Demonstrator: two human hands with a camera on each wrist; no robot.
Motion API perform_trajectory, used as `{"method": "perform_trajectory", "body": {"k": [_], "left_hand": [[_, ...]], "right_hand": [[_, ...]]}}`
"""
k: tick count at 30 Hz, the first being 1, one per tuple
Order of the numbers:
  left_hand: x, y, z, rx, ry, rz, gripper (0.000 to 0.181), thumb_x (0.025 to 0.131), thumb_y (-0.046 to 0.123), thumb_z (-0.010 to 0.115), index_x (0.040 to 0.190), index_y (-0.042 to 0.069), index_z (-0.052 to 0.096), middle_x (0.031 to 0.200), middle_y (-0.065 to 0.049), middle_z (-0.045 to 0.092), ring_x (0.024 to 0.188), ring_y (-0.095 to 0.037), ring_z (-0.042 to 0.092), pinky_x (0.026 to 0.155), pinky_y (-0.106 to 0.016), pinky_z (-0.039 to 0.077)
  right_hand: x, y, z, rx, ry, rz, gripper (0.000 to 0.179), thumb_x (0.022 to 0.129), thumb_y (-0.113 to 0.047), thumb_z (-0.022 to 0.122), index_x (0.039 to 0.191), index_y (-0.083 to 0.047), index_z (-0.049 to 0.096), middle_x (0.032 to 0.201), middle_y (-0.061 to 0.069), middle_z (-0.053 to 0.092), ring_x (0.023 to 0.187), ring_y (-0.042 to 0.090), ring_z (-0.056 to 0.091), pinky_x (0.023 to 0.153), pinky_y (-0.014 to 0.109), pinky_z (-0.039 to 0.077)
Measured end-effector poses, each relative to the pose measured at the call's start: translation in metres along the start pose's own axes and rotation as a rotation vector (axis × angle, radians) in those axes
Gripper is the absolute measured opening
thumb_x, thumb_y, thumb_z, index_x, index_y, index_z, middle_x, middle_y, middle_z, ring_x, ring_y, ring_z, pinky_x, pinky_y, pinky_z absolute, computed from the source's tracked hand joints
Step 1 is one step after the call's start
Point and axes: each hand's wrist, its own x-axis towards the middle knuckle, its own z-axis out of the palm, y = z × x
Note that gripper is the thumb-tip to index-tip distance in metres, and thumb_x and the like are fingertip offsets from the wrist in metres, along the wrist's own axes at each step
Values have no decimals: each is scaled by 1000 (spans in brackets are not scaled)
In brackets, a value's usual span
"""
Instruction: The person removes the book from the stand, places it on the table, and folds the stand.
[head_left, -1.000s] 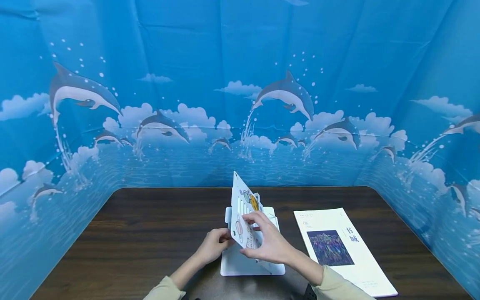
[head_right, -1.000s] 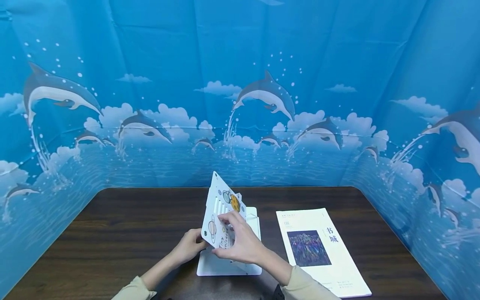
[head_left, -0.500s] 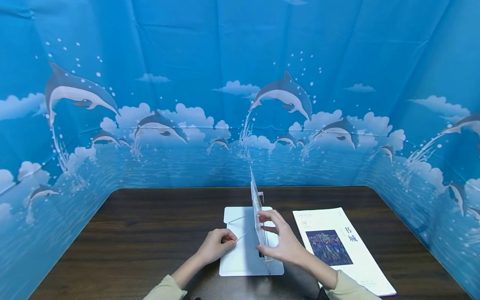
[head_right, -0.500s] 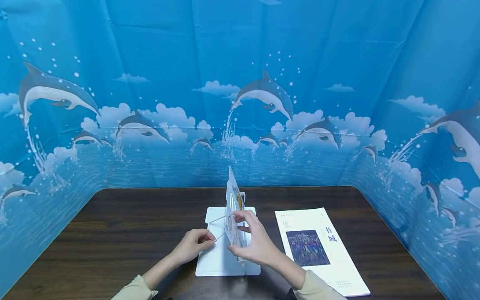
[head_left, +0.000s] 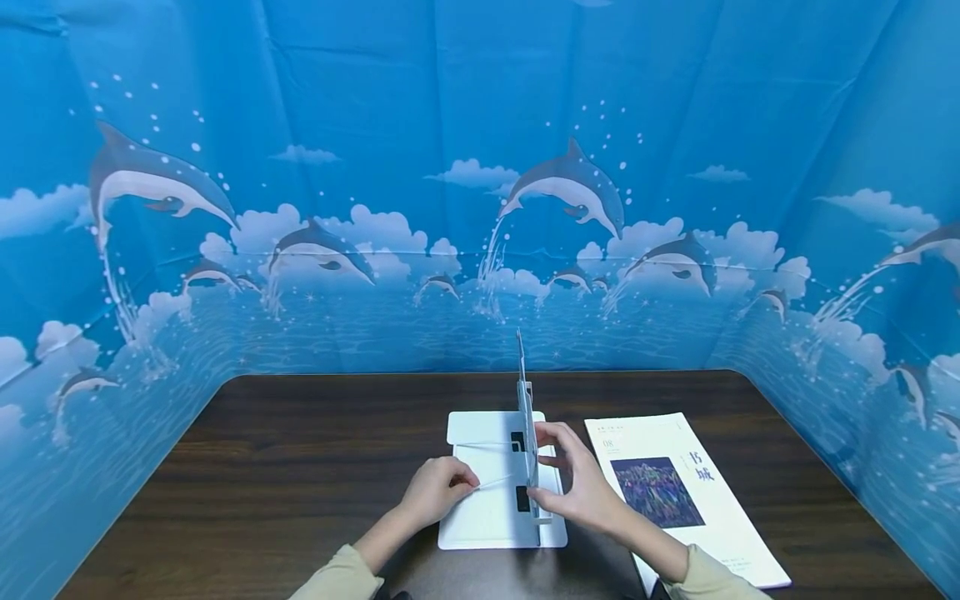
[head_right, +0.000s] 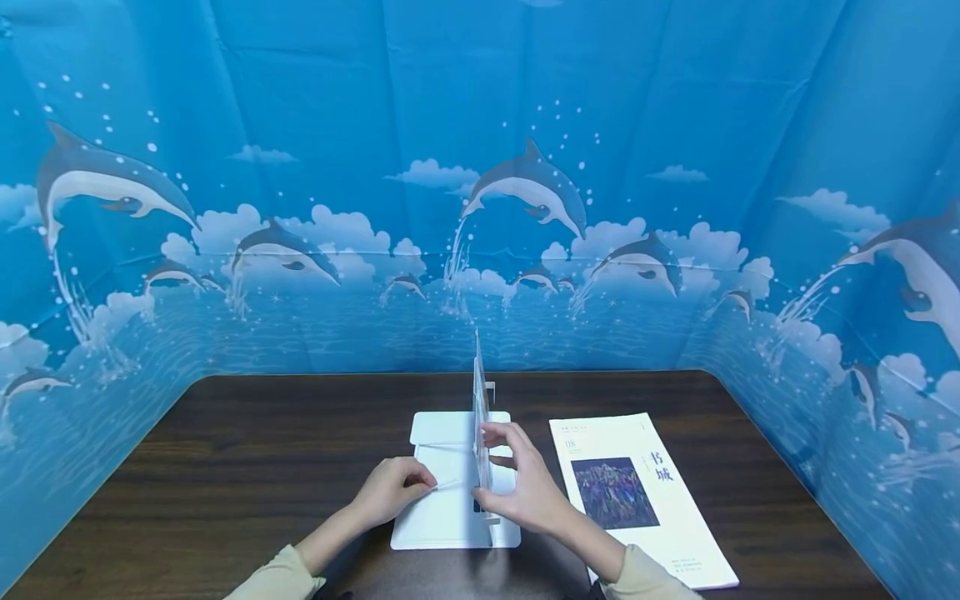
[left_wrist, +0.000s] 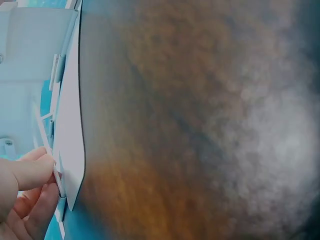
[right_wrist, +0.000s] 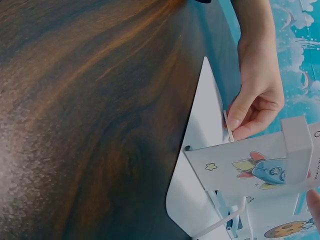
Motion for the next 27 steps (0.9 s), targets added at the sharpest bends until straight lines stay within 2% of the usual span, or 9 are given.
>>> {"method": "perform_trajectory", "body": {"k": [7, 14, 19, 27], "left_hand": [[0, 2, -1, 94, 31, 35, 6, 76, 6, 69, 75, 10, 74, 72, 3, 64, 66, -7, 58, 56, -21, 46], [1, 3, 0, 88, 22, 37, 7, 77, 5, 69, 75, 11, 73, 71, 4, 63, 63, -5, 55, 55, -20, 44], [1, 1, -1, 20, -4, 21, 7, 78, 5, 68, 77, 10, 72, 72, 4, 63, 62, -2, 50, 55, -19, 43], [2, -2, -8, -209, -91, -9, 12, 82, 1, 62, 93, -2, 67, 78, -3, 65, 67, -8, 55, 59, -19, 47]], "right_hand": [[0, 1, 0, 13, 3, -32, 61, 70, -4, 69, 126, -9, 44, 116, 5, 48, 102, 17, 48, 83, 35, 50], [-1, 3, 0, 17, 8, -21, 61, 71, -5, 69, 126, -10, 44, 116, 5, 49, 102, 17, 48, 83, 34, 50], [-4, 6, 1, 13, -6, -1, 62, 70, -9, 69, 127, -8, 43, 117, 6, 48, 102, 19, 49, 83, 33, 50], [-8, 11, 5, -2, -12, 83, 57, 73, -17, 69, 123, -9, 44, 112, 4, 50, 100, 20, 51, 83, 32, 50]]}}
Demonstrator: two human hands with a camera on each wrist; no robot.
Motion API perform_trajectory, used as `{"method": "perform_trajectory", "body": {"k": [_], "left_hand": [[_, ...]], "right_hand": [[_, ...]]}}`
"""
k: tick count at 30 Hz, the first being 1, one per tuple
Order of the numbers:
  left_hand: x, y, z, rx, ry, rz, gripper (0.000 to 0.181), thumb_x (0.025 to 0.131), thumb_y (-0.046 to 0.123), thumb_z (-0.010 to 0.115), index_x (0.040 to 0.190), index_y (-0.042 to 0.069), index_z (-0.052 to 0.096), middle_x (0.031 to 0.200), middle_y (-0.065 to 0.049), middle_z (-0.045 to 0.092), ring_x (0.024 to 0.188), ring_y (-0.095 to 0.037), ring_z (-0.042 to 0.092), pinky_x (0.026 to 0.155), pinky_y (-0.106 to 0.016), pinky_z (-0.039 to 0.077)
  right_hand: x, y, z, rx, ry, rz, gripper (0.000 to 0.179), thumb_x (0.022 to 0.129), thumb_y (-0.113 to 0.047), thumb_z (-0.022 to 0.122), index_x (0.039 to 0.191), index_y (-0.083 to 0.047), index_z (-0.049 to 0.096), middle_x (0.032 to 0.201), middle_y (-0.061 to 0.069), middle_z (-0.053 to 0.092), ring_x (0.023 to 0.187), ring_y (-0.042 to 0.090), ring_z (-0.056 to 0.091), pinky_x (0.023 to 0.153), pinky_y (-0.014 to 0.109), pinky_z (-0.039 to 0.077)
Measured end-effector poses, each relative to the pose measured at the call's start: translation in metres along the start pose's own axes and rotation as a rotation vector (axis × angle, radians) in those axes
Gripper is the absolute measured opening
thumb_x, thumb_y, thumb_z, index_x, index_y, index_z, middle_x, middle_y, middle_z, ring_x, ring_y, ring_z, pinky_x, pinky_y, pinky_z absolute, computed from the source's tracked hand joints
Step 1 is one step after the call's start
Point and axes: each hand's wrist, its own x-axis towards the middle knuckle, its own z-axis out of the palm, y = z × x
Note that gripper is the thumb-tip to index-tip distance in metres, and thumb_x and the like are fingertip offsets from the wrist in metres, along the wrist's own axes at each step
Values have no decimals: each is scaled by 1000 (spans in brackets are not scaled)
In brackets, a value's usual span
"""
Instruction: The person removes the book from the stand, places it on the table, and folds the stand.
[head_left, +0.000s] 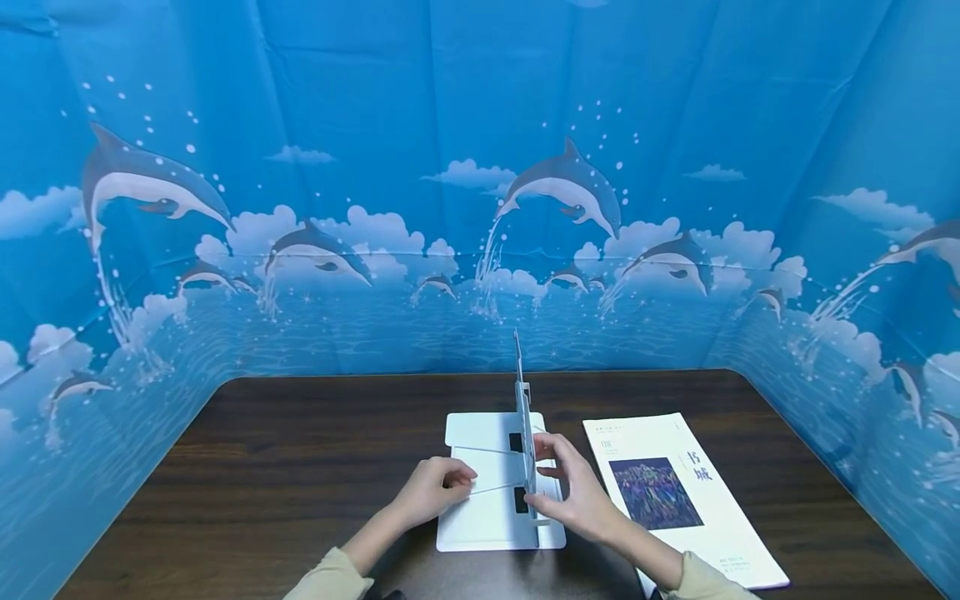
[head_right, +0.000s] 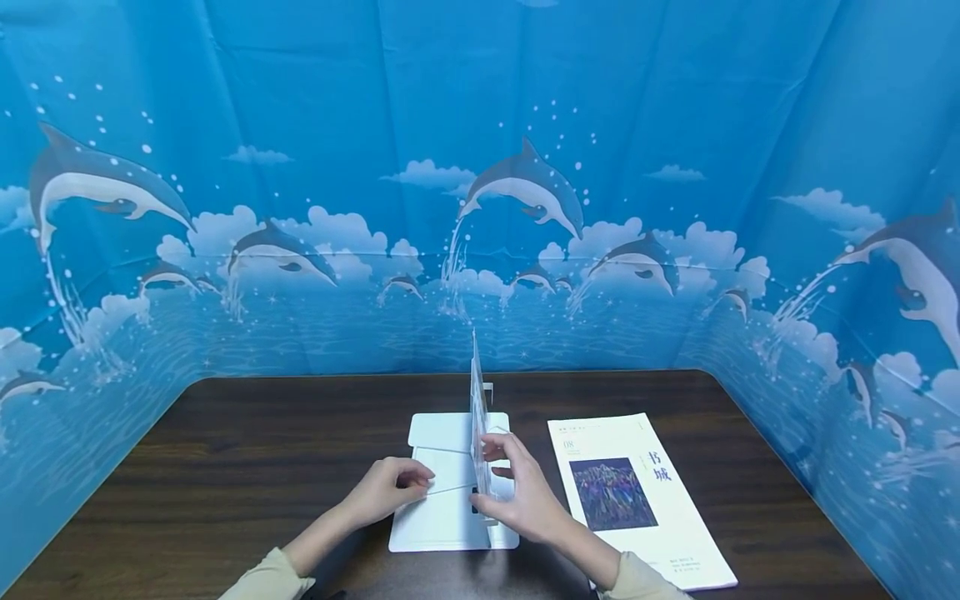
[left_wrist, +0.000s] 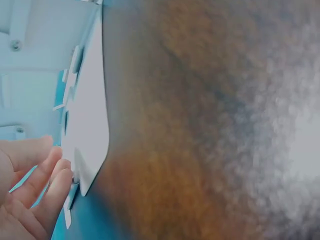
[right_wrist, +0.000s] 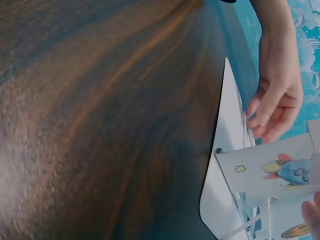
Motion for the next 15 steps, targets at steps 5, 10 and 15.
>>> {"method": "perform_trajectory", "body": {"k": [5, 10, 15], "left_hand": [[-3, 4, -10, -84, 24, -30, 21, 84, 5, 62, 103, -4, 64, 91, -12, 66, 75, -14, 60, 64, -19, 50], [-6, 23, -26, -188, 99, -38, 28, 85, 11, 62, 111, -2, 60, 103, -17, 64, 84, -19, 63, 71, -22, 52], [-12, 45, -41, -299, 149, -40, 36, 86, 16, 62, 119, 3, 56, 113, -14, 60, 93, -22, 61, 76, -25, 52]], "right_hand": [[0, 0, 4, -8, 14, 38, 53, 73, -16, 67, 121, -11, 45, 110, 2, 51, 99, 20, 52, 82, 31, 50], [1, 0, 9, -29, 13, 42, 51, 74, -18, 69, 119, -12, 47, 107, 1, 53, 98, 20, 53, 81, 37, 50], [4, -3, 14, -51, -6, 58, 51, 72, -23, 71, 116, -10, 48, 107, 5, 52, 97, 23, 52, 78, 42, 51]]}}
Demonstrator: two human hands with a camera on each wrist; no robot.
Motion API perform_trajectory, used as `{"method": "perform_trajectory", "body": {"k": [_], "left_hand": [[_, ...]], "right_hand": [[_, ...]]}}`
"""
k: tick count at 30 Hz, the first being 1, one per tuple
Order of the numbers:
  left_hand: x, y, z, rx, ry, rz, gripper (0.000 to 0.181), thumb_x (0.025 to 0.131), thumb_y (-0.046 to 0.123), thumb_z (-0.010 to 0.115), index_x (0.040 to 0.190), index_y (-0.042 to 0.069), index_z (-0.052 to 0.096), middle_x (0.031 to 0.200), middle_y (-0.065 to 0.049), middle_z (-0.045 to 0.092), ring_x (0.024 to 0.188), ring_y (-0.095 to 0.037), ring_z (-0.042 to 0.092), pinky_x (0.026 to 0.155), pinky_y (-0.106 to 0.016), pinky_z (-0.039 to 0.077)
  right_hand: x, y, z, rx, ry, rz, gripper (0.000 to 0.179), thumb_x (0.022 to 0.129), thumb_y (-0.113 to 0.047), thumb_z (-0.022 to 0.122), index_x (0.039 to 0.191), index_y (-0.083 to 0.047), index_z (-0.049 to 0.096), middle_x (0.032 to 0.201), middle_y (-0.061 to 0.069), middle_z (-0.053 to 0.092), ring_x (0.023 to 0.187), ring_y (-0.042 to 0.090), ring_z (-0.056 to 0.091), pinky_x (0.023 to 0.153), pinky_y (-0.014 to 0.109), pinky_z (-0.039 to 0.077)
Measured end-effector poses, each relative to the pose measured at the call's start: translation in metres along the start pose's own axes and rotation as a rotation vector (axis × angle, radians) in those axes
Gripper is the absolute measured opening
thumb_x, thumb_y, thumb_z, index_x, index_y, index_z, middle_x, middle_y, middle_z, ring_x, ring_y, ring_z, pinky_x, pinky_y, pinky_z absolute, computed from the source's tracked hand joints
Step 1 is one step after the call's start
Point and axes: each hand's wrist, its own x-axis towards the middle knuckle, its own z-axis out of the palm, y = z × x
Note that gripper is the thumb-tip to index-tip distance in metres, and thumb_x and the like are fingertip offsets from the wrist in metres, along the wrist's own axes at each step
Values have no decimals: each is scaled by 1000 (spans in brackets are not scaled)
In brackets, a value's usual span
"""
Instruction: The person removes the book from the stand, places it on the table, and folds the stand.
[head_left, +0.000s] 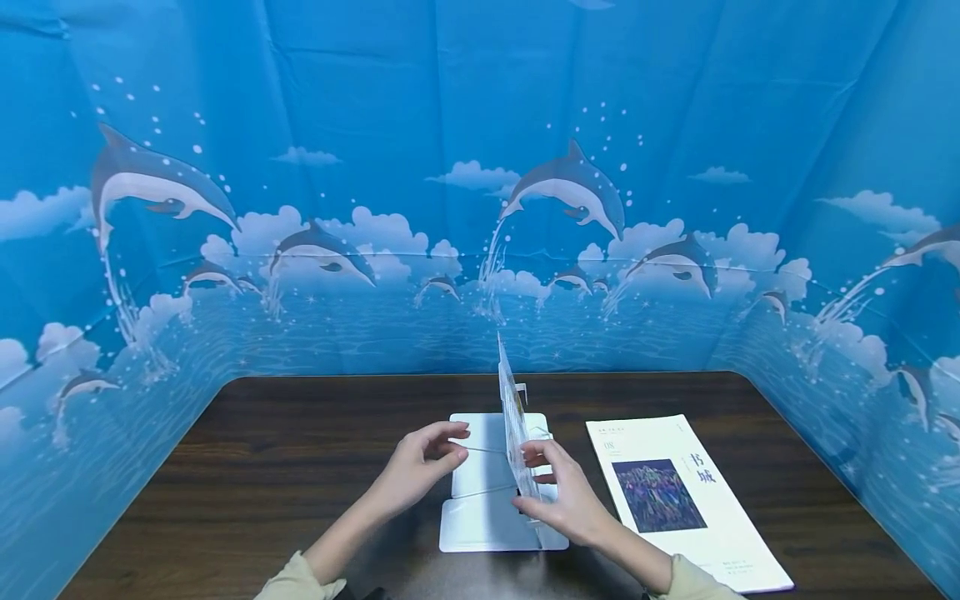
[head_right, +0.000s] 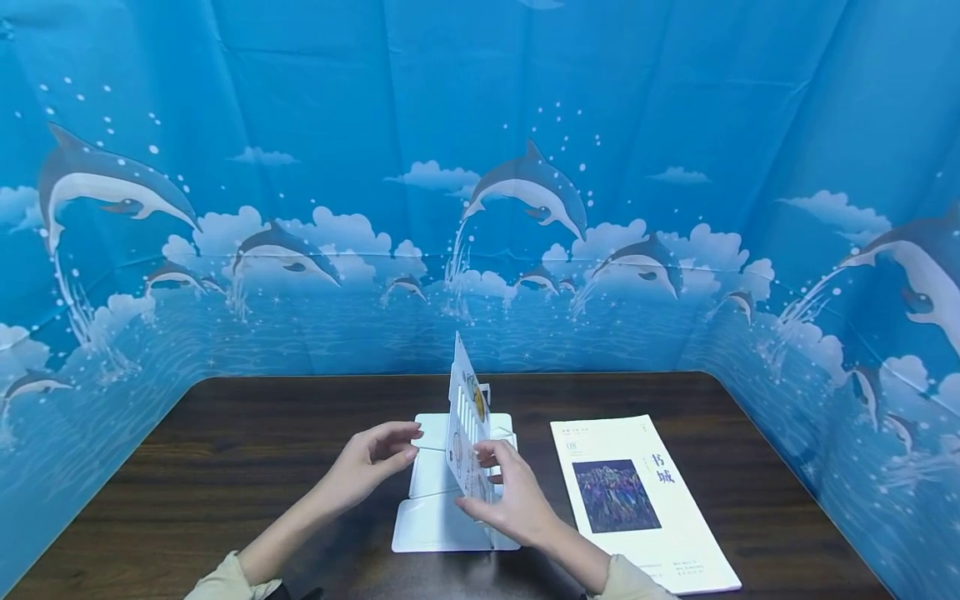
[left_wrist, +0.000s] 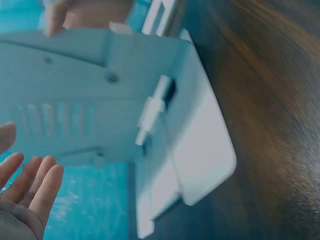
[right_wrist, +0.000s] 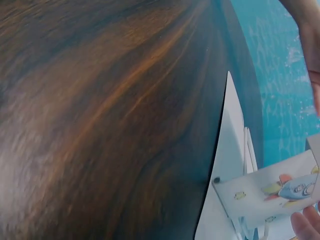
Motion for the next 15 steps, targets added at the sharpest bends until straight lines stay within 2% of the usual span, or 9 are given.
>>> {"method": "perform_trajectory", "body": {"k": [4, 9, 12, 15], "left_hand": [[-5, 15, -4, -63, 0, 25, 43, 86, 18, 61, 126, 4, 50, 120, -16, 56, 100, -25, 60, 79, -28, 52], [-12, 27, -5, -138, -52, 59, 49, 86, 15, 61, 130, 1, 43, 125, -21, 50, 105, -32, 56, 80, -29, 51], [-16, 32, -3, -187, -79, 51, 55, 84, 11, 63, 132, 1, 40, 129, -21, 47, 108, -34, 54, 80, -29, 51], [-20, 34, -1, -213, -72, 18, 60, 82, 11, 66, 135, 3, 38, 131, -20, 45, 108, -33, 53, 79, -29, 52]], "right_hand": [[1, -3, 4, -26, -4, 34, 53, 71, -26, 72, 116, -11, 48, 107, 4, 51, 97, 22, 52, 78, 39, 51], [3, -5, 11, -61, 2, 49, 54, 70, -28, 74, 115, -12, 48, 105, 0, 51, 95, 17, 50, 78, 35, 51], [4, -7, 15, -103, 0, 30, 53, 70, -28, 74, 114, -11, 49, 104, -1, 51, 94, 16, 51, 77, 32, 51], [5, -9, 18, -140, -8, 21, 54, 70, -30, 74, 114, -11, 49, 103, -1, 50, 93, 16, 51, 77, 33, 51]]}}
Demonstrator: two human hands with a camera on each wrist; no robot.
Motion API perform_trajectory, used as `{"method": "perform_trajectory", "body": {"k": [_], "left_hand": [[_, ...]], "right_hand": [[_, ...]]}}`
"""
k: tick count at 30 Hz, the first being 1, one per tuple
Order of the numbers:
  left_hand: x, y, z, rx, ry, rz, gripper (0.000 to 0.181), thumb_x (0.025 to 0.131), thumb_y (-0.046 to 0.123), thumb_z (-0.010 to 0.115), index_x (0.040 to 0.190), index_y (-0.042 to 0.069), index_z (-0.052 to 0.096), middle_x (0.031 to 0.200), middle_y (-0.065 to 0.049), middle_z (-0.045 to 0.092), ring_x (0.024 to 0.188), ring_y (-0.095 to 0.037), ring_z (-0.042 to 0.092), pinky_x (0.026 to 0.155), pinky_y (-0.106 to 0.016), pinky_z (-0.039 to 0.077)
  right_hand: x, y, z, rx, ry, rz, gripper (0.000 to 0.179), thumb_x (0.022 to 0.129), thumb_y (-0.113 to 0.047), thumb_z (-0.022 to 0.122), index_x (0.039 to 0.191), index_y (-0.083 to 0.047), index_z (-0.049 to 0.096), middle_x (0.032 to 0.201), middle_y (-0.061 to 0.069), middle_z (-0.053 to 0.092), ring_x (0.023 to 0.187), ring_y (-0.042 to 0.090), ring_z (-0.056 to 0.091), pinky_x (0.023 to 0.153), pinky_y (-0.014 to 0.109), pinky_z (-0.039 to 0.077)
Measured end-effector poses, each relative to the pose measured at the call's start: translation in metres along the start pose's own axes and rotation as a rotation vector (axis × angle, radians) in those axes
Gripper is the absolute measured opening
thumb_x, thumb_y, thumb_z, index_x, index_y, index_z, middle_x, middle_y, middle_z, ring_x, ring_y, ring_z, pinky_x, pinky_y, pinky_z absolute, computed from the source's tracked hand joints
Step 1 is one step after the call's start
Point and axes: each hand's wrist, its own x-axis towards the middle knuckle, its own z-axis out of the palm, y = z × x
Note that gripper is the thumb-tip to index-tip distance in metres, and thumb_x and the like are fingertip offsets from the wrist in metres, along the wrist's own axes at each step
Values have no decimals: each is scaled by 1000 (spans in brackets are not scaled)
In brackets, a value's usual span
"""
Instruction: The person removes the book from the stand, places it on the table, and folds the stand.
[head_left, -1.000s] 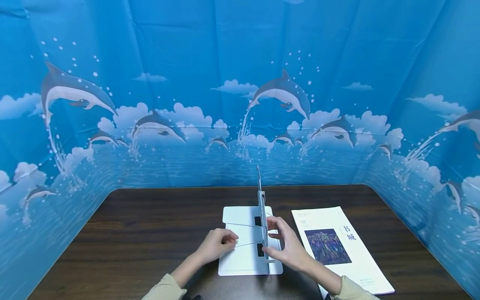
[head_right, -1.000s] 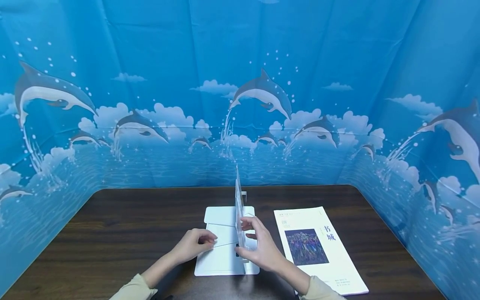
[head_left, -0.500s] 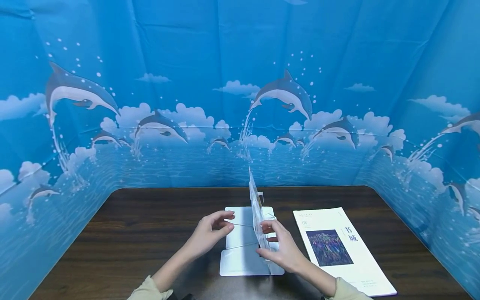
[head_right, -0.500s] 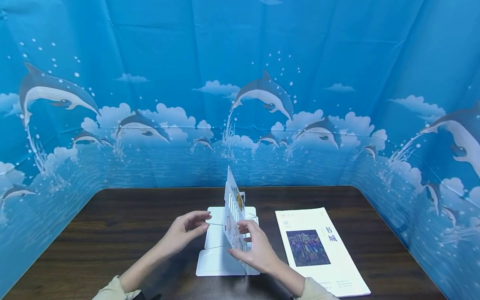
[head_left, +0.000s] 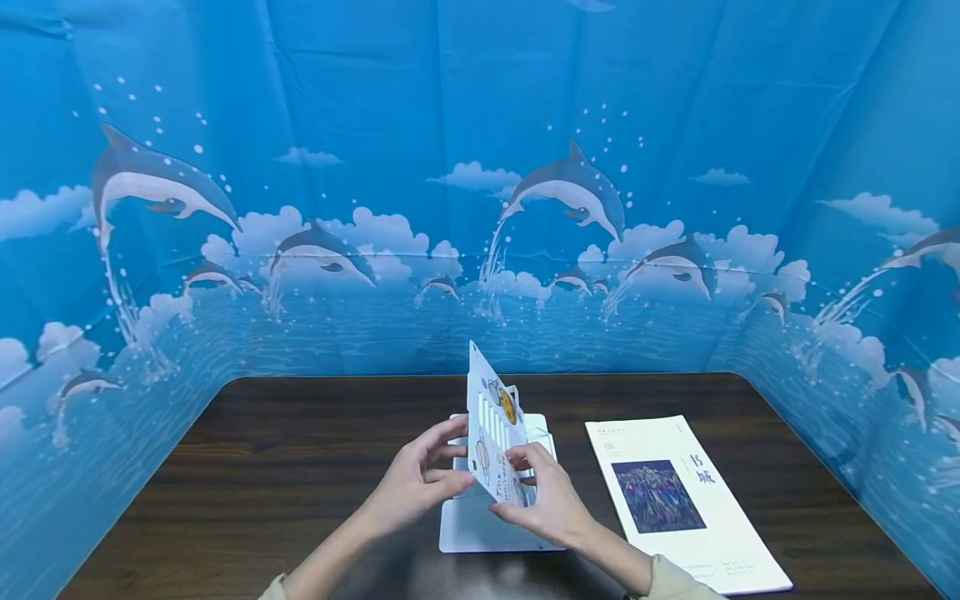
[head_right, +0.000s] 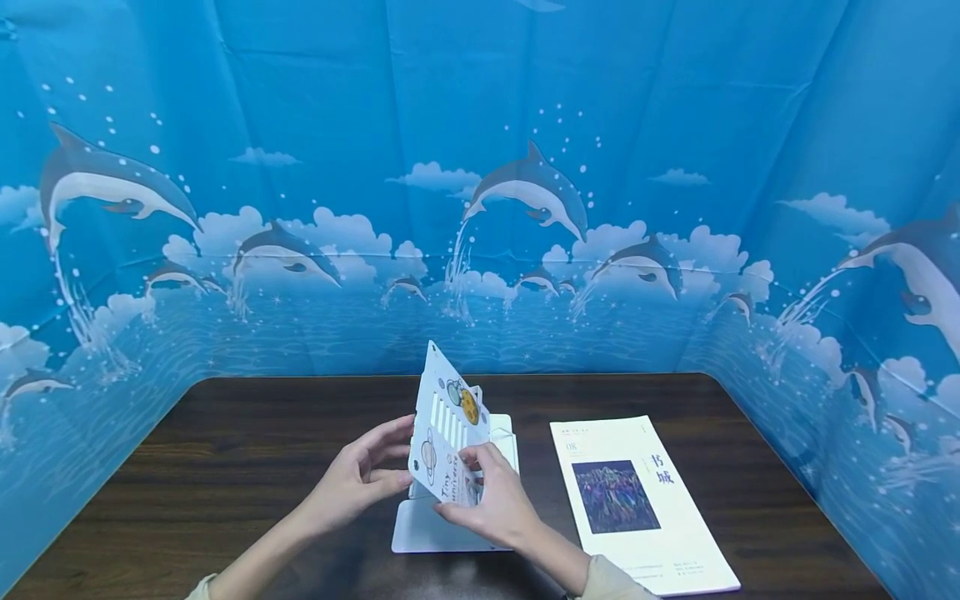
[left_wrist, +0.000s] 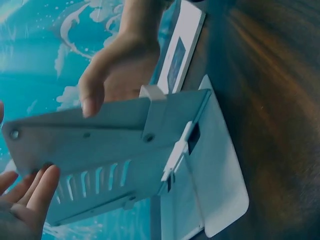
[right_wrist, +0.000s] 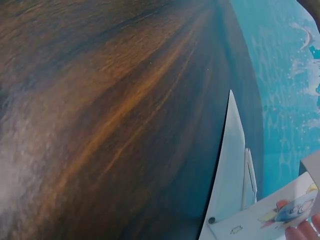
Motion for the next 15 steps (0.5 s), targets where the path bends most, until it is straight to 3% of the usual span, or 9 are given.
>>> {"method": "perform_trajectory", "body": {"k": [7, 15], "left_hand": [[-4, -5, 3, 62, 104, 63, 60, 79, 12, 70, 132, 0, 43, 133, -20, 44, 110, -34, 53, 81, -30, 51], [-7, -9, 1, 0, 101, 96, 61, 77, 6, 70, 131, -6, 42, 131, -25, 43, 103, -34, 57, 76, -30, 52]], "right_hand": [[1, -3, 4, -32, -12, 17, 55, 70, -36, 73, 113, -12, 49, 105, -2, 49, 95, 16, 51, 79, 37, 51], [-1, -1, 2, 31, -80, 53, 59, 72, -36, 73, 118, -9, 48, 110, 0, 47, 98, 17, 48, 84, 35, 49]]}}
